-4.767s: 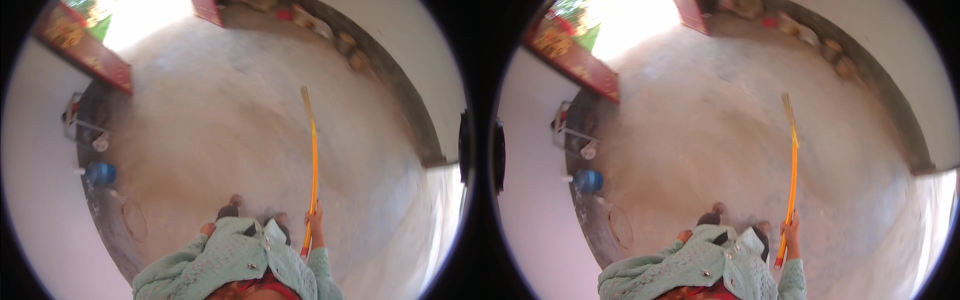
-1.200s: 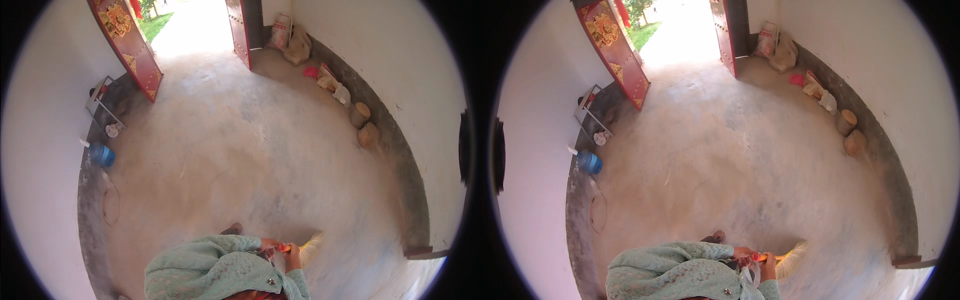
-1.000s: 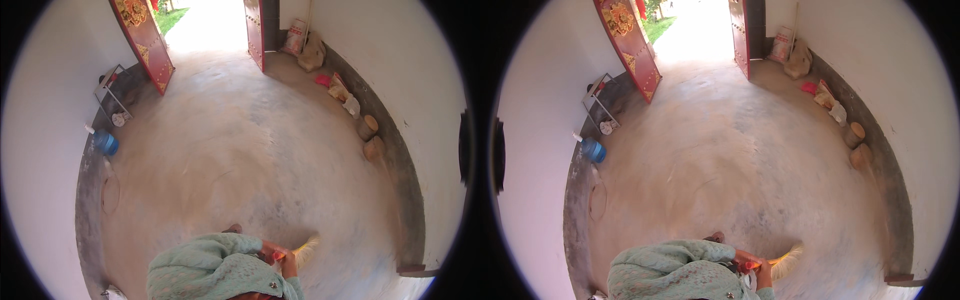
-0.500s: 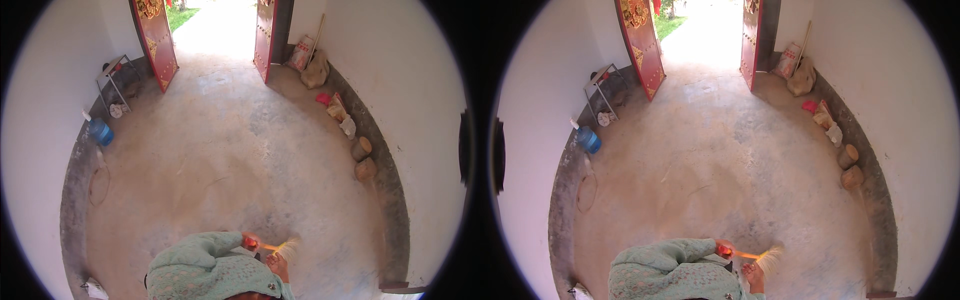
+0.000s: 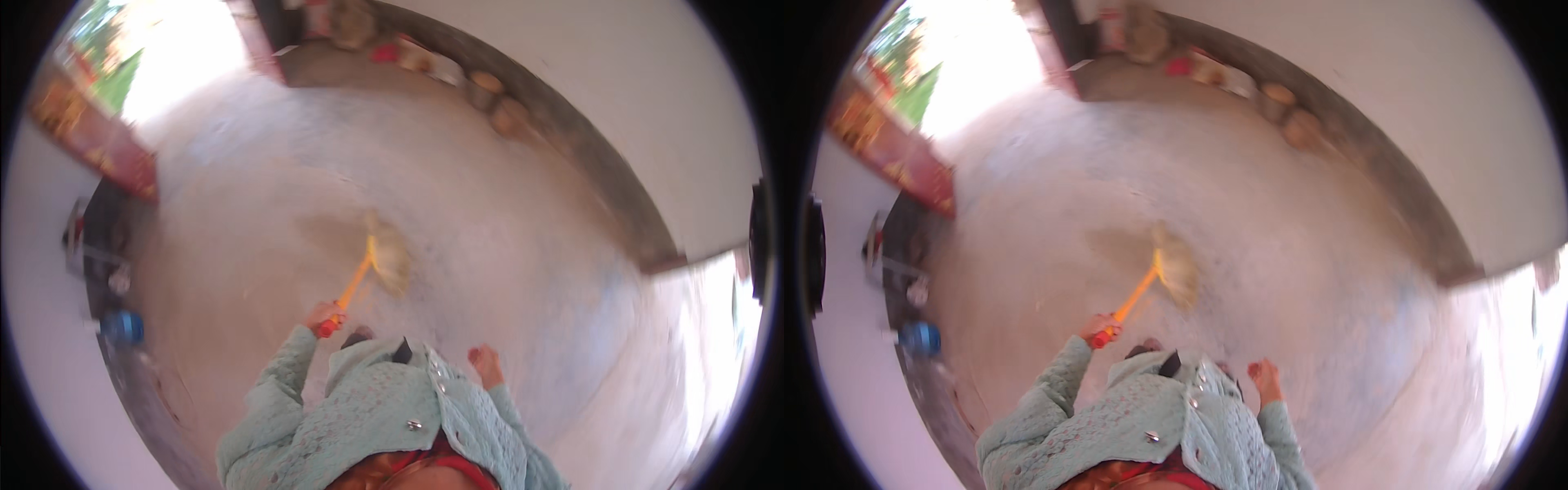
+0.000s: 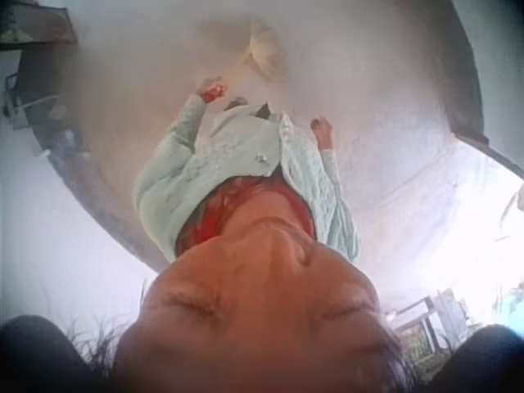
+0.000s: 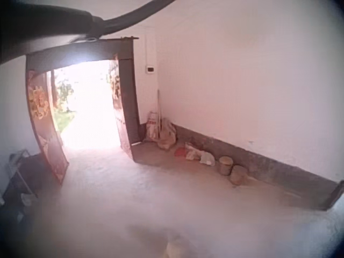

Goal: The person sweeps a concrete floor using a yellow broom, moving from the interior of a room toward an open doorway and then onto an outdoor patio area. The person sweeps debris toward the doorway and continues sweeping the outdoor surface.

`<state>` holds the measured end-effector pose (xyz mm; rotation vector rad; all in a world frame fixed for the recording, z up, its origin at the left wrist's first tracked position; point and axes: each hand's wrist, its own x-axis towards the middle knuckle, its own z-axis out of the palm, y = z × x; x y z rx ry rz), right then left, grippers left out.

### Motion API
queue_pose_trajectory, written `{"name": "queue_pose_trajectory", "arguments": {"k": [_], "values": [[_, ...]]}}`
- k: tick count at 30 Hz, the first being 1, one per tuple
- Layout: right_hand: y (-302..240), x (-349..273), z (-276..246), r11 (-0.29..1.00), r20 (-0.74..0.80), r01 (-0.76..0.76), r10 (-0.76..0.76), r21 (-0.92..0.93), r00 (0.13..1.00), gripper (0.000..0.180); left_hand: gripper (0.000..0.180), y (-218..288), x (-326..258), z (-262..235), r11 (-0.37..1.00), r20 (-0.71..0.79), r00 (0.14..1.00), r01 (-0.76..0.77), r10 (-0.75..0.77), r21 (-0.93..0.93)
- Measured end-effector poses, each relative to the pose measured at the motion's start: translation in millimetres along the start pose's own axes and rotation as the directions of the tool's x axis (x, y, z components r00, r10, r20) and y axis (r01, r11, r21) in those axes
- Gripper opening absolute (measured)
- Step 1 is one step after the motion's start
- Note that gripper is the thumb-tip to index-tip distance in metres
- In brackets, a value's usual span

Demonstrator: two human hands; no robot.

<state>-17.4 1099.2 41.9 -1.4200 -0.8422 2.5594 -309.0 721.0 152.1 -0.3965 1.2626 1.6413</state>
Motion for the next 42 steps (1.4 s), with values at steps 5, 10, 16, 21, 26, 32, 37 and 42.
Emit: {"name": "queue_pose_trajectory", "arguments": {"k": [5, 10, 16, 21, 26, 32, 37, 42], "values": [[0.4, -43.9, -31.1, 0.992, -0.211, 0.002, -0.028, -0.124, 0.977, 0.009, 0.045, 48.4, -52.2, 60.9, 0.992, 0.156, 0.986, 0.049, -0.067, 0.115], [23.8, -99.7, -48.7, 0.987, -0.33, -0.092, 0.045, -0.128, 0.943, 0.015, 0.061, 61.7, -69.8, 110.7, 0.962, 0.285, 0.931, 0.17, -0.228, 0.215], [66.3, -127.8, -56.7, 0.984, -0.38, -0.141, 0.091, -0.105, 0.921, 0.041, 0.059, 31.6, -20.6, 178.5, 0.919, 0.526, 0.753, 0.307, -0.394, 0.248], [81.1, -137.3, -84.3, 0.994, -0.374, -0.071, 0.037, -0.078, 0.927, 0.052, 0.036, -34.2, 51.5, 243.7, 0.871, 0.579, 0.65, 0.357, -0.491, 0.338], [77.5, -152.4, -96.5, 0.999, -0.438, -0.051, 0.051, 0.013, 0.897, 0.053, 0.02, -82.0, 95.9, 282.7, 0.834, 0.489, 0.677, 0.41, -0.55, 0.37], [71.2, -147.5, -103.3, 0.998, -0.438, -0.066, 0.057, -0.005, 0.897, 0.052, 0.019, -63.4, 116.5, 212.9, 0.905, 0.381, 0.823, 0.405, -0.422, 0.128], [55.2, -118.7, -91.3, 0.994, -0.365, -0.069, 0.035, -0.079, 0.93, 0.051, 0.018, -19.7, 85.6, 131.4, 0.975, 0.208, 0.957, 0.217, -0.202, -0.052], [32.8, -103.9, -73.4, 0.99, -0.32, -0.072, 0.029, -0.123, 0.947, 0.05, 0.012, 4.2, 55.5, 99.0, 1.0, -0.009, 1.0, -0.01, 0.009, -0.028]]}}
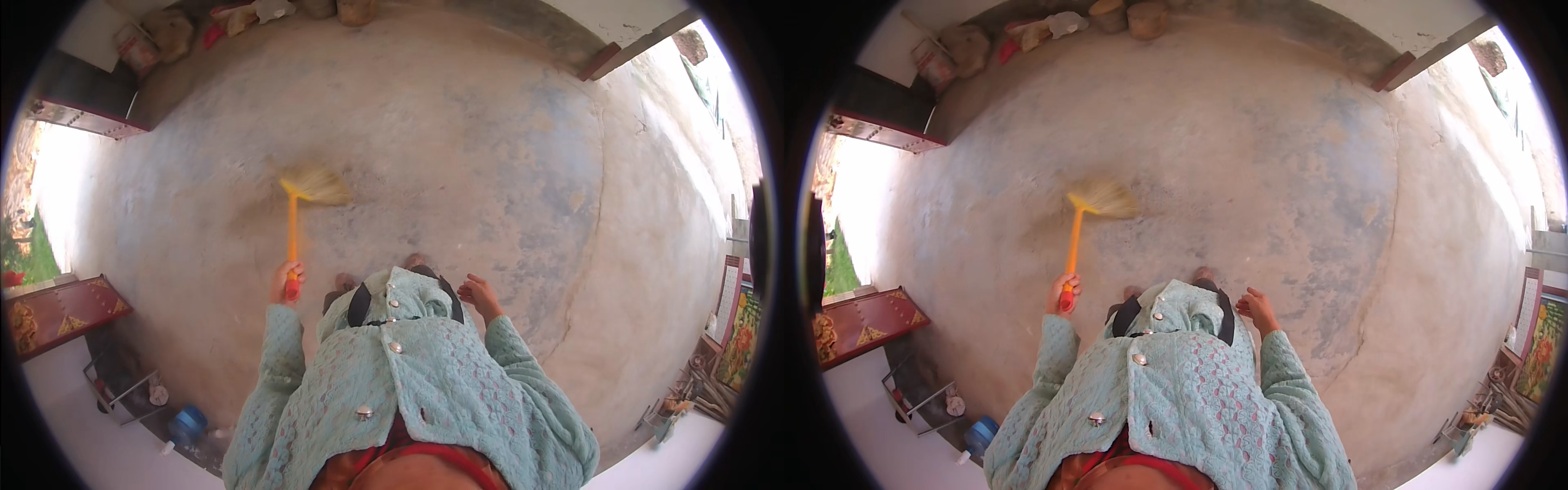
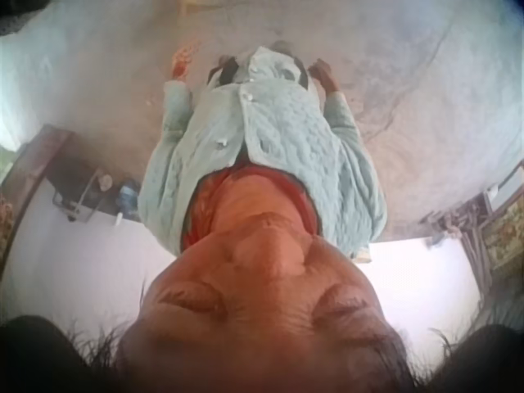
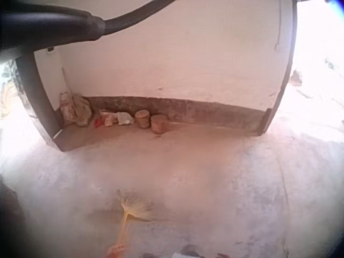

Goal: The person sweeps a concrete floor using a yellow broom, moving from the interior of a room toward an open doorway and then onto an outdoor patio area. The person sweeps debris toward the doorway and continues sweeping the outdoor surface.

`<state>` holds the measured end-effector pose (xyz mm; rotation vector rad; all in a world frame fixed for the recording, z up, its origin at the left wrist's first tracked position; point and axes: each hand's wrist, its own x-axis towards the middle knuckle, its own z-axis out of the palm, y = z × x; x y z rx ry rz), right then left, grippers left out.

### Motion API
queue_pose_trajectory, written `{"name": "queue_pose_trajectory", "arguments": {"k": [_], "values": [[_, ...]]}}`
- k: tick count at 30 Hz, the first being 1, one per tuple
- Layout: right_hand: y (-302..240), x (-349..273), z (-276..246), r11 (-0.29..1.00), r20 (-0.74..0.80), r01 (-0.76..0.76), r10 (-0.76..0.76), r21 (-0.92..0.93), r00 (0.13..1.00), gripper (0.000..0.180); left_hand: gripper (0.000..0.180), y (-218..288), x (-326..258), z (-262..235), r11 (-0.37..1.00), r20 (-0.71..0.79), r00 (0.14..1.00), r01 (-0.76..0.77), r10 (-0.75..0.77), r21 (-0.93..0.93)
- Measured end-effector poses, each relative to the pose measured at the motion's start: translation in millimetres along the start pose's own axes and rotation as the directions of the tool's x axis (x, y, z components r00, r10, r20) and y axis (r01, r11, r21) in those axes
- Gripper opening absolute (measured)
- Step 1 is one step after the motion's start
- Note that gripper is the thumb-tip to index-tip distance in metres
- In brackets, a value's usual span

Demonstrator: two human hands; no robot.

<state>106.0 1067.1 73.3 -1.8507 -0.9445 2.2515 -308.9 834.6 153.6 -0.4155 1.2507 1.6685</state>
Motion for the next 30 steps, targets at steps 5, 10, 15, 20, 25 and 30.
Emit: {"name": "queue_pose_trajectory", "arguments": {"k": [5, 10, 15, 20, 25, 30], "values": [[-12.8, -1.7, 3.0, 1.0, -0.017, -0.01, 0.009, -0.021, 1.0, 0.048, 0.014, 18.4, -36.0, 8.3, 0.983, -0.032, 0.991, -0.122, 0.127, 0.134], [0.0, -3.8, -13.0, 0.999, -0.038, -0.035, 0.034, -0.031, 0.999, 0.05, 0.018, 11.6, -59.3, 42.1, 0.981, 0.033, 0.994, -0.104, 0.1, 0.164], [-2.0, -12.8, -12.5, 0.998, -0.041, -0.03, 0.032, 0.047, 0.999, 0.05, 0.025, 5.3, -46.5, 84.1, 0.993, 0.308, 0.947, 0.06, -0.088, 0.099], [5.2, -19.0, -27.9, 0.994, -0.068, -0.027, 0.034, 0.107, 0.997, 0.05, 0.025, -24.0, 6.9, 150.7, 0.944, 0.493, 0.806, 0.266, -0.328, 0.194], [17.6, -26.7, -51.5, 0.986, -0.111, -0.038, 0.056, 0.162, 0.992, 0.053, 0.025, -70.1, 65.1, 211.3, 0.872, 0.553, 0.676, 0.404, -0.487, 0.275], [31.1, -24.3, -73.8, 0.97, -0.147, -0.06, 0.097, 0.236, 0.984, 0.052, 0.02, -84.5, 75.7, 239.8, 0.861, 0.41, 0.757, 0.446, -0.509, 0.246]]}}
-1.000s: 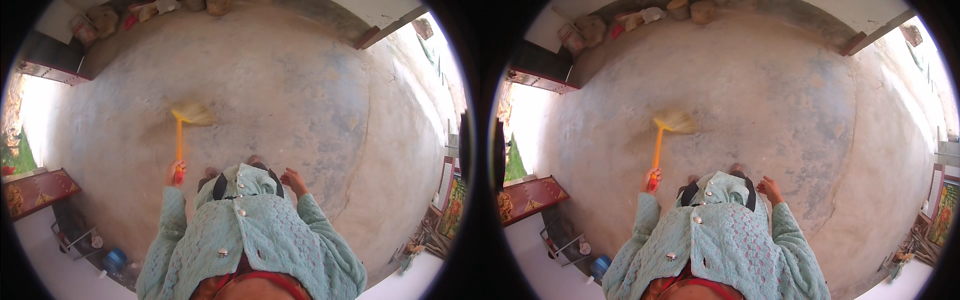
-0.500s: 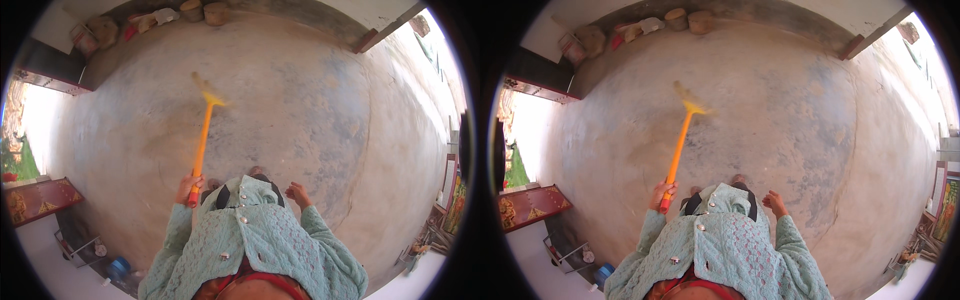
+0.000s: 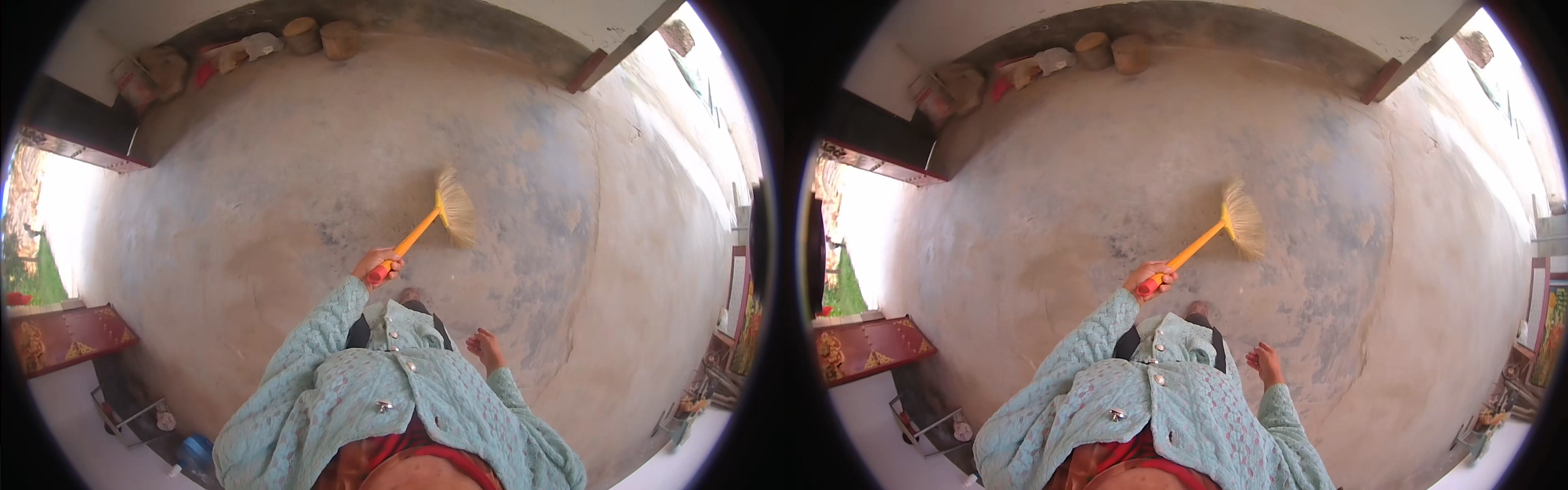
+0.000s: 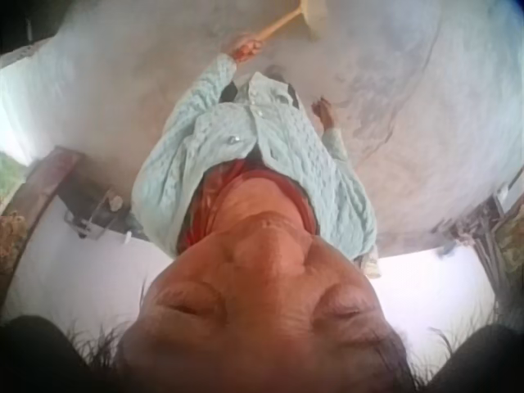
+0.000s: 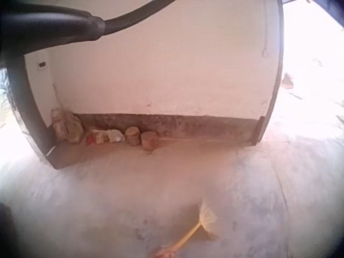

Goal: The person sweeps a concrete floor using a yellow broom, moving from the interior of a room toward an open doorway and then onto an outdoor patio area. The person sweeps debris toward the doorway and continues sweeping the outdoor surface.

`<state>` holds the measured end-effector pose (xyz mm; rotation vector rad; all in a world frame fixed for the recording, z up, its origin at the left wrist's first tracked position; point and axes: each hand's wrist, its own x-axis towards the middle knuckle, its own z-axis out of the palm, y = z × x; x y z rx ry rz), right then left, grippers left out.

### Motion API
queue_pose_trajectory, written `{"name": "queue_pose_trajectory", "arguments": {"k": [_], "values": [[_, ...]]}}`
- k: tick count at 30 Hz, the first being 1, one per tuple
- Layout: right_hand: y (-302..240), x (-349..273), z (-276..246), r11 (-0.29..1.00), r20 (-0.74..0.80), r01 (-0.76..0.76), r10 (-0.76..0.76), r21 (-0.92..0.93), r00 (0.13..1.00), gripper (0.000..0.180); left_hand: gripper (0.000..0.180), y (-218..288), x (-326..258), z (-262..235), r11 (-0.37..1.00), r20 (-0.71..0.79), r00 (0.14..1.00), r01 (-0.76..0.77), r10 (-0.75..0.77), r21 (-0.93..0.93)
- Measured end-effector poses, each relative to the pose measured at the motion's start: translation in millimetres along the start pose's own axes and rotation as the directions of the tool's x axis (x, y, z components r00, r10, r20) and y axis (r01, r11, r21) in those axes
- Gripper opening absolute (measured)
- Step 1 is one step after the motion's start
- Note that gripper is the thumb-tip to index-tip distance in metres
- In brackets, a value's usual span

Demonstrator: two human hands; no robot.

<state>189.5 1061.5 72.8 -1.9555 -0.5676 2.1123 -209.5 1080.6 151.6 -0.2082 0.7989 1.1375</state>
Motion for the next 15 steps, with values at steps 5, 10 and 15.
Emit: {"name": "queue_pose_trajectory", "arguments": {"k": [5, 10, 15], "values": [[-12.2, 21.7, -6.1, 0.999, -0.008, -0.035, 0.035, -0.036, 0.999, 0.048, 0.02, 3.1, -17.8, -63.4, 0.972, -0.128, 0.979, -0.179, 0.161, -0.151], [-53.6, 76.6, 14.9, 0.971, 0.104, 0.022, 0.003, -0.238, 0.995, 0.042, 0.019, 16.5, -89.3, -112.1, 0.907, -0.308, 0.884, -0.403, 0.352, -0.122], [-146.8, 120.9, 122.5, 0.927, 0.301, 0.24, -0.151, -0.288, 0.942, 0.042, 0.019, 35.8, -143.6, -157.4, 0.858, -0.484, 0.761, -0.512, 0.431, -0.041]]}}
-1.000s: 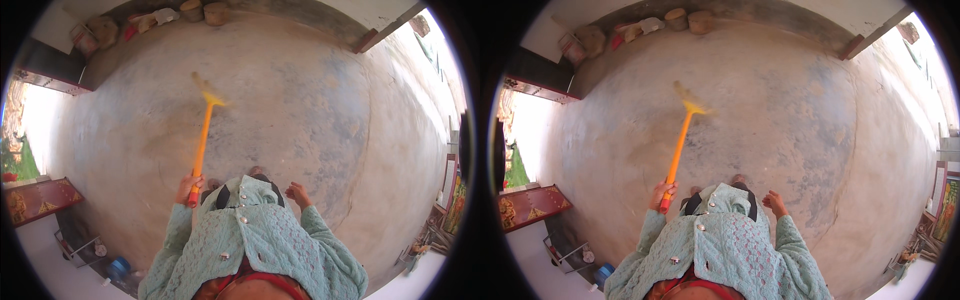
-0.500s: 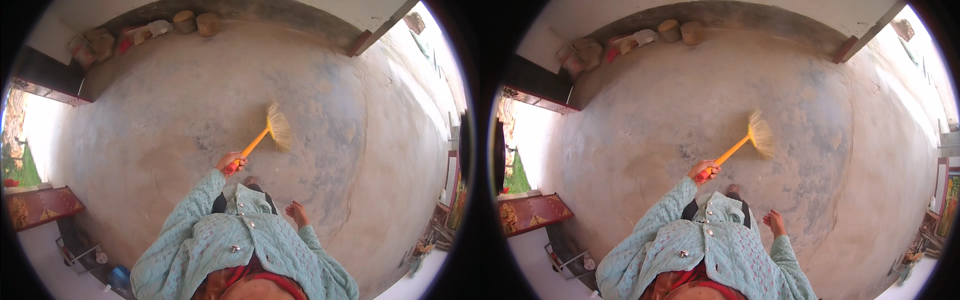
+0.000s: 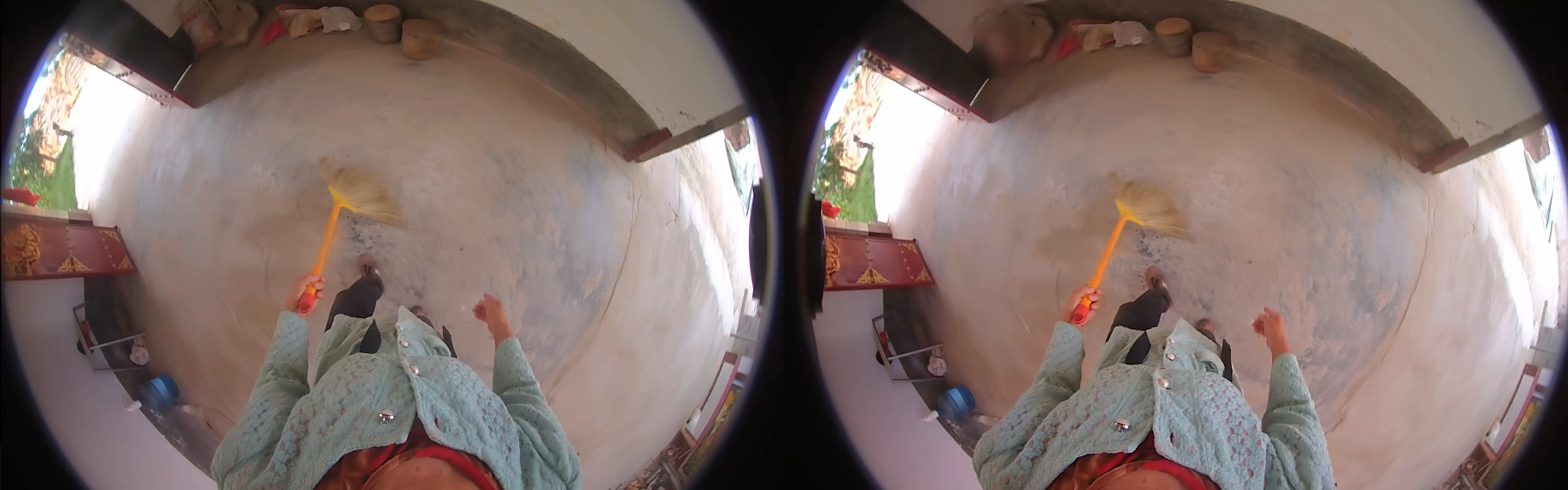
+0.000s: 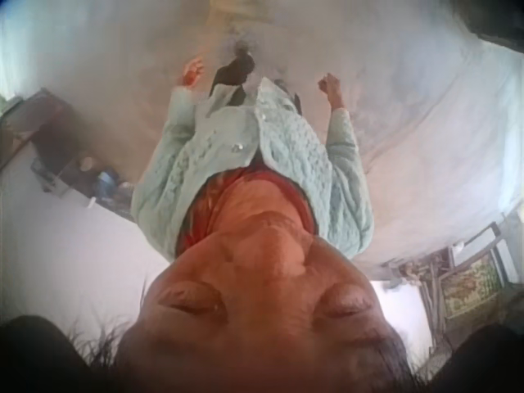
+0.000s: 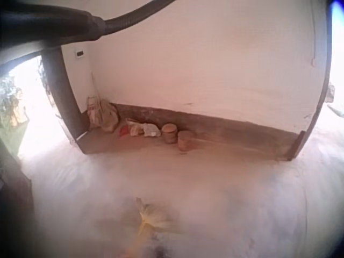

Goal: The person sweeps a concrete floor using a yellow broom, moving from the interior of a room toward an open doorway and then onto an outdoor patio area. The person sweeps debris toward the doorway and continues sweeping the outdoor surface.

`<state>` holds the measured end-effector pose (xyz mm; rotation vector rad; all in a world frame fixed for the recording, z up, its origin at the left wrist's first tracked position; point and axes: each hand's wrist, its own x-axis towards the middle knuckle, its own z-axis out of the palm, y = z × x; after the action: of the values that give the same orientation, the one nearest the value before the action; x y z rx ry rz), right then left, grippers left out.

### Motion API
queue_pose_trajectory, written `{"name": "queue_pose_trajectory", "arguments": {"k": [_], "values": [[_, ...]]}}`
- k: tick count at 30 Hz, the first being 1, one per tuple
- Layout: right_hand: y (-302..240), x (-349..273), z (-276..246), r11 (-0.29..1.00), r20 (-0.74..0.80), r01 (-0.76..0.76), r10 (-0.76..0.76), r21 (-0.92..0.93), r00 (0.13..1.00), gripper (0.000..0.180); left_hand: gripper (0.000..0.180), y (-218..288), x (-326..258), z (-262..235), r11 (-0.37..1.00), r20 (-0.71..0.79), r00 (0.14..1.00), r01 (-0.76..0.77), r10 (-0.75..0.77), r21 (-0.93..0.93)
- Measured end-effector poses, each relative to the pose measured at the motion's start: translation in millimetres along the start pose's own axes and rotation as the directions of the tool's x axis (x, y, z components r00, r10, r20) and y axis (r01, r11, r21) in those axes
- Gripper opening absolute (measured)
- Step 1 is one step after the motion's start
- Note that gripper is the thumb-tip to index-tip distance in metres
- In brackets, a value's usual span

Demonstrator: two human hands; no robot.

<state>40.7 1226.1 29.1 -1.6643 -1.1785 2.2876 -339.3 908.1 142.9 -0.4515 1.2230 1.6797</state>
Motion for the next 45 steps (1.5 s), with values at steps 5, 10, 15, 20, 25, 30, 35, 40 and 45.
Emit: {"name": "queue_pose_trajectory", "arguments": {"k": [5, 10, 15, 20, 25, 30, 35, 40, 45], "values": [[-144.2, 21.9, 87.9, 0.988, 0.032, 0.136, -0.134, -0.067, 0.99, 0.049, 0.018, 45.6, -21.9, 8.4, 0.994, -0.035, 0.994, -0.104, 0.105, 0.043], [-187.8, 8.9, 99.2, 0.982, -0.033, 0.058, -0.065, -0.182, 0.997, 0.046, 0.038, 95.8, -47.2, 30.7, 1.0, 0.05, 0.999, 0.013, -0.012, -0.002], [-158.1, 5.1, 62.8, 0.977, -0.133, -0.147, 0.127, -0.153, 0.983, 0.042, 0.051, 129.0, -14.4, 69.6, 0.99, 0.263, 0.959, 0.128, -0.108, -0.062], [-128.8, 19.1, 35.4, 0.967, -0.123, -0.249, 0.241, -0.053, 0.963, 0.047, 0.048, 130.7, 54.3, 143.6, 0.984, 0.365, 0.921, 0.168, -0.138, -0.051], [-107.6, 122.4, -56.6, -0.148, 0.721, 0.708, -0.214, -0.691, 0.659, 0.012, 0.04, 98.1, 128.7, 184.8, 0.981, 0.369, 0.913, 0.193, -0.173, -0.017], [-268.2, 166.9, 17.6, 0.973, 0.033, -0.193, 0.199, -0.131, 0.98, 0.035, 0.028, 91.8, 122.6, 178.1, 0.995, 0.025, 0.995, 0.101, -0.101, 0.005], [-385.2, 249.0, 29.1, 0.968, -0.022, -0.093, 0.09, -0.233, 0.996, 0.048, 0.022, 112.9, 104.2, 197.7, 0.997, -0.196, 0.979, -0.054, 0.064, 0.057], [-465.4, 268.9, 155.2, 0.871, 0.26, 0.168, -0.048, -0.462, 0.964, 0.049, 0.023, 127.5, 81.2, 214.6, 0.976, -0.265, 0.939, -0.208, 0.219, 0.072], [-490.2, 273.8, 290.8, 0.781, 0.516, 0.369, -0.07, -0.503, 0.853, 0.047, 0.052, 161.4, 111.3, 206.5, 0.96, -0.116, 0.953, -0.277, 0.28, 0.035]]}}
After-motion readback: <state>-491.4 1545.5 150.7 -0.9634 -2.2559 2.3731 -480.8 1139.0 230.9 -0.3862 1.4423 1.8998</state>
